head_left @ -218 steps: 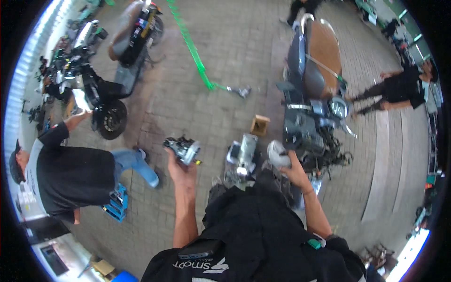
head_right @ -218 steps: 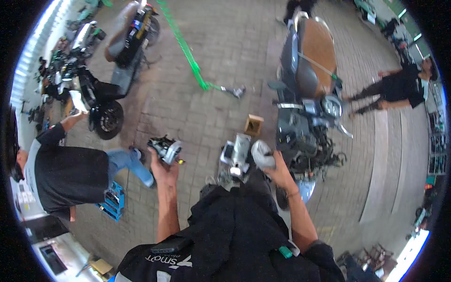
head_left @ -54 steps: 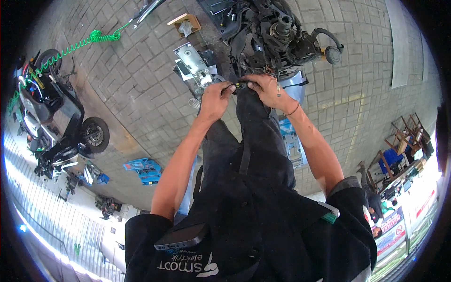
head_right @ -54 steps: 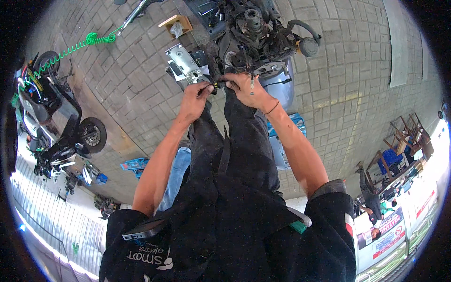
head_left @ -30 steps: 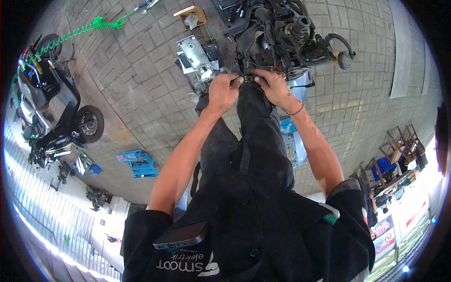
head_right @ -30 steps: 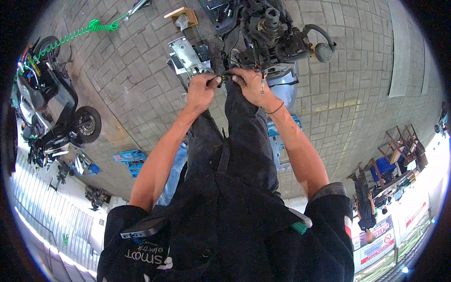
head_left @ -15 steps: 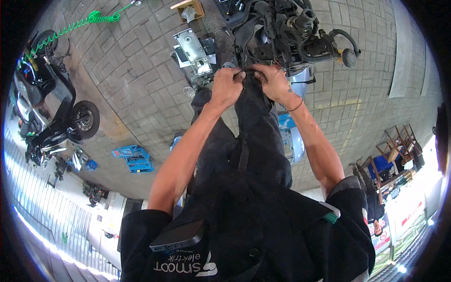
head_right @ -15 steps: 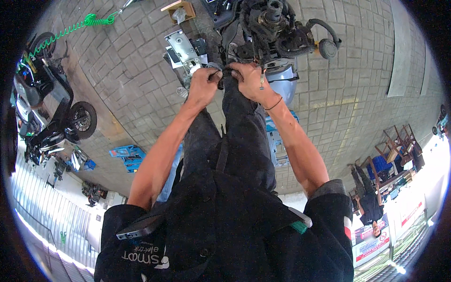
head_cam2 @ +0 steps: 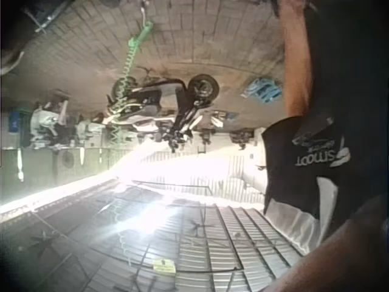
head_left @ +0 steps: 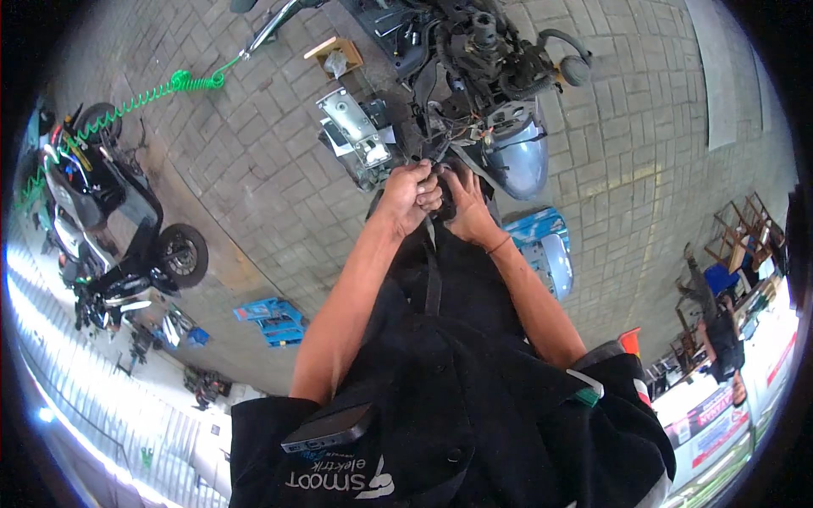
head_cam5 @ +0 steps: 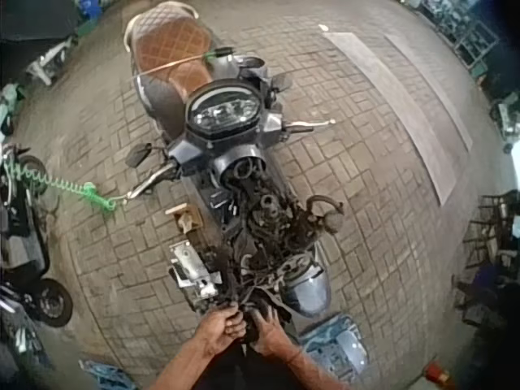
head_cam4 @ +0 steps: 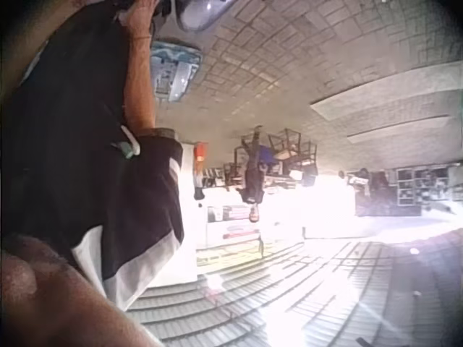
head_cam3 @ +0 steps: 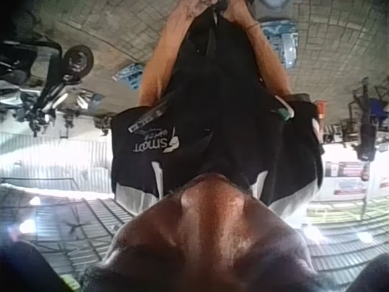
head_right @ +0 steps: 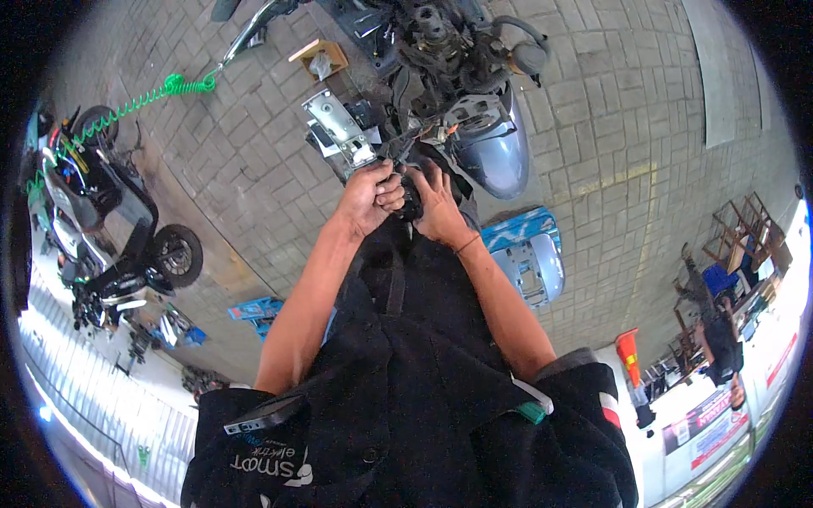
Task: The person unscrews and removes components from the steering column of a scooter using a screwdriver, disconnects several wire harnesses, and unboxes a new part for installation.
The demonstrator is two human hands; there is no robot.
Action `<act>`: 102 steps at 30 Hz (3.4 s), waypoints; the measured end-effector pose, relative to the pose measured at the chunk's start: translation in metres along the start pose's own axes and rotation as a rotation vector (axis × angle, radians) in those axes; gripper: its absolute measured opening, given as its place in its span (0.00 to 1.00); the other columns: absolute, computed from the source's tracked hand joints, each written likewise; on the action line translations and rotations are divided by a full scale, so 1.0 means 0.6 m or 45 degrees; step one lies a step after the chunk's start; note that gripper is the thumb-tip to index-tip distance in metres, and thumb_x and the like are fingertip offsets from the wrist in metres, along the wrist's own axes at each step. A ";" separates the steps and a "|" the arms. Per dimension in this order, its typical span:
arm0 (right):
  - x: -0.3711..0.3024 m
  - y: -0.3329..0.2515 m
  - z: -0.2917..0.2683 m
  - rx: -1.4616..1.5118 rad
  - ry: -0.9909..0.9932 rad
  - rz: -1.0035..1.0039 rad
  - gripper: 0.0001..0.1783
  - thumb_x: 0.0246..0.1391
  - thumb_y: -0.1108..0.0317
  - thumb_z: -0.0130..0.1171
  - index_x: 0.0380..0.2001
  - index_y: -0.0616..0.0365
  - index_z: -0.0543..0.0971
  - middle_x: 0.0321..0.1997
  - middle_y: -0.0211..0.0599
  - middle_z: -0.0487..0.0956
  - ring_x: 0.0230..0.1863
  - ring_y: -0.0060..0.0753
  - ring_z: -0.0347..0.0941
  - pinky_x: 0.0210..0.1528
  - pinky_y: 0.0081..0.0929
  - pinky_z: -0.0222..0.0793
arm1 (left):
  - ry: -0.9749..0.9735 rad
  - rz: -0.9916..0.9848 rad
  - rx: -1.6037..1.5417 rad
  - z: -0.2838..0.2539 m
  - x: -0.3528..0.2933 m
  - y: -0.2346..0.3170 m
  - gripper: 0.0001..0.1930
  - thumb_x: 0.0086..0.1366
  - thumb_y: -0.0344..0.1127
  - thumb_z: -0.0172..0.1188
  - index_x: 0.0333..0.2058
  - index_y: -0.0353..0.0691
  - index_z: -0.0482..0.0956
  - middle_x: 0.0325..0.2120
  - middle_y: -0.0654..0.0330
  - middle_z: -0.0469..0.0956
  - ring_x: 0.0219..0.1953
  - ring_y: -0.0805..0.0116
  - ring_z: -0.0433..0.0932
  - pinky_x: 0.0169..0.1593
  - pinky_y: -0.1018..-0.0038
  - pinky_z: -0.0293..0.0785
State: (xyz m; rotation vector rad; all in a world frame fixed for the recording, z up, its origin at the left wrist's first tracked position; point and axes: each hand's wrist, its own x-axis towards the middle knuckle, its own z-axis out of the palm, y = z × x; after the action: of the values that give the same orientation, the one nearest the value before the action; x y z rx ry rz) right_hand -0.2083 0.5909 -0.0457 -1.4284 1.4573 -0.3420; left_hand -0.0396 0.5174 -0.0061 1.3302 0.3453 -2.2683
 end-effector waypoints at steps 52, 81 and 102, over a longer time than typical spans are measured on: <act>0.954 0.181 0.596 -0.850 -0.022 -0.600 0.17 0.58 0.72 0.52 0.48 0.66 0.80 0.45 0.57 0.82 0.51 0.60 0.78 0.59 0.49 0.72 | -0.793 0.353 1.088 -0.467 0.192 0.096 0.24 0.59 0.37 0.65 0.53 0.35 0.80 0.53 0.45 0.81 0.55 0.47 0.79 0.59 0.61 0.75; 0.973 0.251 0.702 -0.917 0.196 0.028 0.19 0.51 0.71 0.61 0.48 0.61 0.81 0.52 0.54 0.82 0.55 0.60 0.77 0.59 0.47 0.72 | -0.876 0.324 1.054 -0.508 0.242 0.033 0.27 0.61 0.40 0.63 0.57 0.32 0.76 0.56 0.39 0.76 0.61 0.40 0.71 0.67 0.52 0.62; 0.336 -0.396 0.199 0.772 0.363 -0.024 0.22 0.50 0.76 0.70 0.47 0.62 0.74 0.40 0.30 0.79 0.40 0.21 0.74 0.44 0.25 0.72 | -0.385 -0.202 -0.179 -0.370 -0.008 0.102 0.16 0.73 0.46 0.54 0.45 0.38 0.80 0.34 0.55 0.85 0.35 0.58 0.85 0.39 0.59 0.85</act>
State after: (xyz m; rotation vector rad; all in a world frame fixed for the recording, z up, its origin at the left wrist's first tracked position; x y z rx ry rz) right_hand 0.0672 0.4081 -0.0036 -0.9240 1.3961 -0.9421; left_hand 0.1602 0.5657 -0.1103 0.9010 0.5076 -2.4791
